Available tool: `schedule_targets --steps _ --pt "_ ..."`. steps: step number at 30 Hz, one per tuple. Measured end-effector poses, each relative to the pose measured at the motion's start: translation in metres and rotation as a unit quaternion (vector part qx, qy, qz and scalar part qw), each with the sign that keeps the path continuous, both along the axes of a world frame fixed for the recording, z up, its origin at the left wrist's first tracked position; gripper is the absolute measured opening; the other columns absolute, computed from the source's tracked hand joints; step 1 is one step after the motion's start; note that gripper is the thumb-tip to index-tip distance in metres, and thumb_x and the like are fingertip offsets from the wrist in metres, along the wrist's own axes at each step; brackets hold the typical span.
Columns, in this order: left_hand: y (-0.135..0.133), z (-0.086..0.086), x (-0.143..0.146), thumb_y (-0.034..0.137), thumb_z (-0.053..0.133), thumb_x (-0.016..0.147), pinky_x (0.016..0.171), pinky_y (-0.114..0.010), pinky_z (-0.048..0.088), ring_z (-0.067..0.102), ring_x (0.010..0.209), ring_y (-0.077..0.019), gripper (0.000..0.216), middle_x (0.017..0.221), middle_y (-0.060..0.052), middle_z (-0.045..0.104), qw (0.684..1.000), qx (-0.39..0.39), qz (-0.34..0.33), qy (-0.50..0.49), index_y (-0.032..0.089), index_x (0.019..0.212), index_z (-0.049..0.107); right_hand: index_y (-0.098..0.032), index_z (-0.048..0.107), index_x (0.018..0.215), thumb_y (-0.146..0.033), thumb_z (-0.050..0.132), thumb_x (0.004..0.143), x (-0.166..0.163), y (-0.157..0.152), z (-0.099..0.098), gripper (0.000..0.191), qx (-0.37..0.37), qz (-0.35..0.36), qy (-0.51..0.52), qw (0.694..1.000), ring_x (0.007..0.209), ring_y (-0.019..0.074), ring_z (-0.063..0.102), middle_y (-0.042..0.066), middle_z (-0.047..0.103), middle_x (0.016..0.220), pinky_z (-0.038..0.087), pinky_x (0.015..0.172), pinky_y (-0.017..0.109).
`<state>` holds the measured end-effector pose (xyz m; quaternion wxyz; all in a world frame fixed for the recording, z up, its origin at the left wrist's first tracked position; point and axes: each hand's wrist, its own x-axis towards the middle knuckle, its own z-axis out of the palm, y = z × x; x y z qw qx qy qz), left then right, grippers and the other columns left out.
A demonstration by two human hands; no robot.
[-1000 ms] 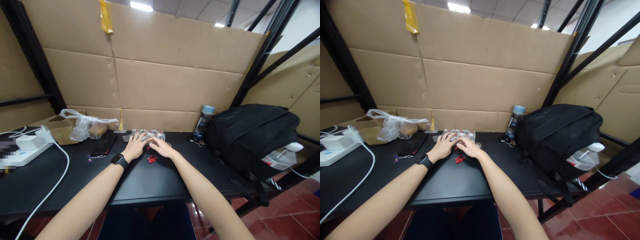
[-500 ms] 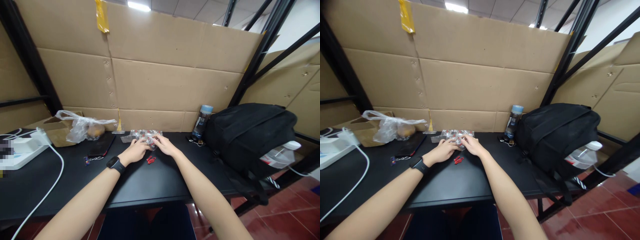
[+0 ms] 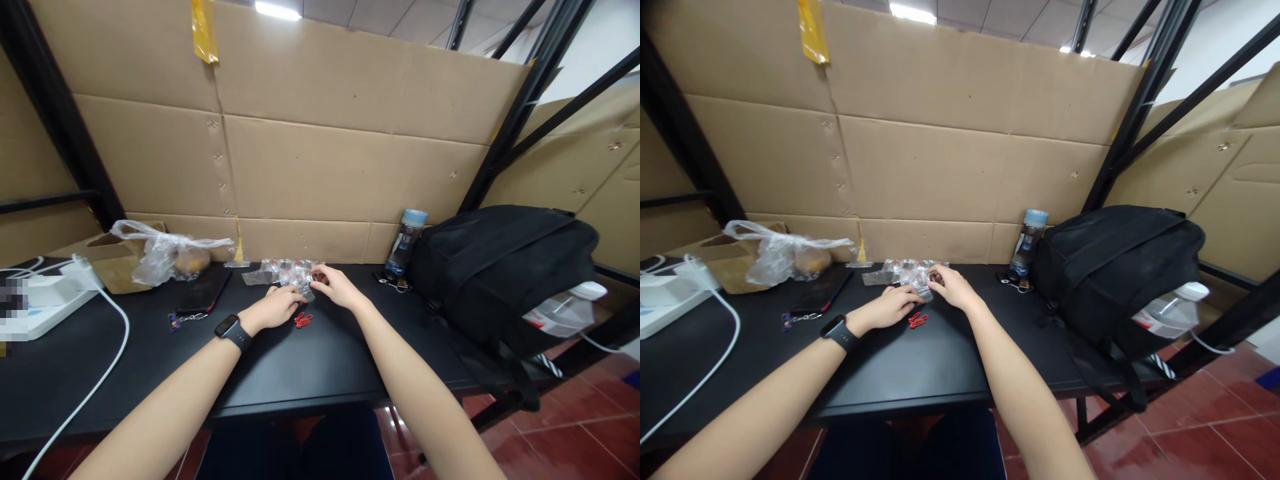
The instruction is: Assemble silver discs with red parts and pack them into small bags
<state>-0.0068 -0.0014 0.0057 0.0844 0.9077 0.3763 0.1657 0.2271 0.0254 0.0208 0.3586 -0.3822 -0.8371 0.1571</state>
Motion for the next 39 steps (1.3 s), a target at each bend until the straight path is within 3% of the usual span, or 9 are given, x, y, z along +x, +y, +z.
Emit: schedule_targets --steps 4,8,11,20,28,39 --pt "-0.002 0.000 -0.001 0.018 0.043 0.093 0.100 -0.039 0.037 0.059 0.116 -0.0232 0.042 0.121 -0.005 0.064 1.000 0.002 0.008 0.020 0.036 0.122 0.068 -0.022 0.067 0.109 -0.030 0.078 0.078 0.001 -0.005 0.006 0.034 0.028 -0.012 -0.054 0.998 0.087 0.0175 0.063 0.005 0.069 0.105 0.047 0.079 0.028" --pt "-0.004 0.003 -0.002 0.019 0.045 0.093 0.101 -0.044 0.033 0.053 0.123 -0.0263 0.042 0.127 -0.004 0.062 0.998 0.006 0.040 0.044 0.041 0.121 0.068 -0.019 0.068 0.102 -0.027 0.085 0.067 0.001 -0.014 0.015 0.040 -0.017 -0.019 -0.101 0.995 0.074 0.0140 0.061 0.002 0.069 0.092 0.045 0.070 0.024" --pt "-0.007 0.007 -0.001 0.018 0.044 0.093 0.100 -0.042 0.033 0.052 0.127 -0.0259 0.046 0.134 -0.002 0.059 0.998 -0.010 0.028 0.054 0.043 0.125 0.065 -0.020 0.069 0.098 -0.025 0.084 0.067 0.000 -0.020 0.020 0.035 -0.055 -0.020 -0.145 0.988 0.069 0.0124 0.061 0.000 0.070 0.088 0.043 0.067 0.022" --pt "-0.008 0.009 0.002 0.009 0.038 0.088 0.103 -0.039 0.033 0.055 0.127 -0.0219 0.051 0.135 -0.001 0.064 0.997 -0.031 0.015 0.068 0.032 0.123 0.066 -0.023 0.071 0.099 -0.035 0.086 0.064 0.000 -0.018 0.016 0.040 -0.084 -0.071 -0.203 0.973 0.079 0.0162 0.066 0.001 0.072 0.092 0.044 0.070 0.023" --pt "-0.007 0.009 0.000 0.007 0.035 0.088 0.106 -0.040 0.037 0.050 0.134 -0.0226 0.062 0.149 0.001 0.051 0.995 -0.041 0.004 0.087 0.040 0.132 0.062 -0.027 0.070 0.102 -0.043 0.087 0.065 -0.005 -0.020 0.014 0.044 -0.070 -0.109 -0.218 0.967 0.083 0.0201 0.068 0.001 0.073 0.091 0.041 0.067 0.025" --pt "-0.009 0.011 -0.001 0.008 0.036 0.085 0.109 -0.041 0.039 0.048 0.136 -0.0229 0.062 0.148 -0.001 0.053 0.995 -0.045 0.006 0.086 0.037 0.133 0.063 -0.023 0.070 0.112 -0.031 0.088 0.063 0.007 -0.017 0.017 0.053 -0.104 -0.078 -0.189 0.973 0.077 0.0157 0.066 0.002 0.071 0.092 0.046 0.071 0.024"
